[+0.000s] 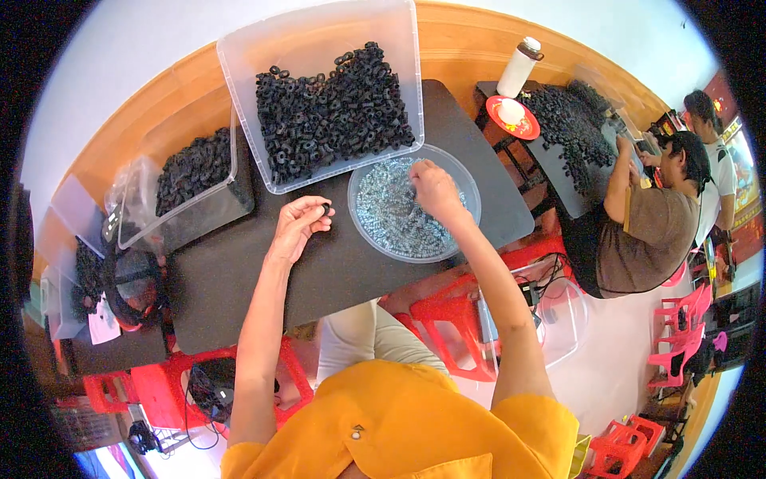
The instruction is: The recorder is assembling small black plastic components by inserting clear plastic pieces into them.
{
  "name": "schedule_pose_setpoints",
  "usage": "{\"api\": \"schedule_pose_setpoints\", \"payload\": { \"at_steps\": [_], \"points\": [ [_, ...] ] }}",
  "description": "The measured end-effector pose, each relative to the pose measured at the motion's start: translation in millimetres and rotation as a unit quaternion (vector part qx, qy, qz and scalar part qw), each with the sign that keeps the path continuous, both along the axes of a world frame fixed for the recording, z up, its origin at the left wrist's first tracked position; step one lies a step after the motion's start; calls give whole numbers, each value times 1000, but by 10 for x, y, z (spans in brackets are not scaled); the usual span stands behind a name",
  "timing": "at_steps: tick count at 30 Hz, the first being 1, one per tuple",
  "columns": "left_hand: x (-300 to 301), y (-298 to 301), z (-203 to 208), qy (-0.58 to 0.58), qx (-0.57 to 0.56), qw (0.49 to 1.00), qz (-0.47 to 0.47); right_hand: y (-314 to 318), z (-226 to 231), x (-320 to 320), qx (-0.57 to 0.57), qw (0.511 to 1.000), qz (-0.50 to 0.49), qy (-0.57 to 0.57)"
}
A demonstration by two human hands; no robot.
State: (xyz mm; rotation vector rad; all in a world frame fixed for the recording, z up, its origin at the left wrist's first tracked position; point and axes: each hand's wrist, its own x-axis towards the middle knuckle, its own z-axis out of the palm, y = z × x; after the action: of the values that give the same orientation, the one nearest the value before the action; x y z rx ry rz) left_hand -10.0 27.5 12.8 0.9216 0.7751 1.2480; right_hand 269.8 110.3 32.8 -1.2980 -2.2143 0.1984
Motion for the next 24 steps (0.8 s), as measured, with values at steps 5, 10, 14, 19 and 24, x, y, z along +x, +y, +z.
{"api": "schedule_pose_setpoints", "payload": {
  "at_steps": [5, 10, 14, 19, 24],
  "points": [
    [-12, 19, -17, -4, 2, 1000, -4, -87, 177, 8, -262, 934, -11, 243],
    [-1, 10, -12, -1, 1, 1000, -7, -144, 232, 39, -315, 875, 62, 363],
    [-8, 2, -12, 7, 0, 1000, -4, -99, 127, 79, -300, 890, 55, 338],
    [-7, 0, -15, 4, 3, 1000, -6, -72, 52, 108, -242, 940, 1, 242],
    [-2, -5, -5, 5, -2, 1000, -4, -119, 149, 126, -264, 935, -12, 237]
  ]
}}
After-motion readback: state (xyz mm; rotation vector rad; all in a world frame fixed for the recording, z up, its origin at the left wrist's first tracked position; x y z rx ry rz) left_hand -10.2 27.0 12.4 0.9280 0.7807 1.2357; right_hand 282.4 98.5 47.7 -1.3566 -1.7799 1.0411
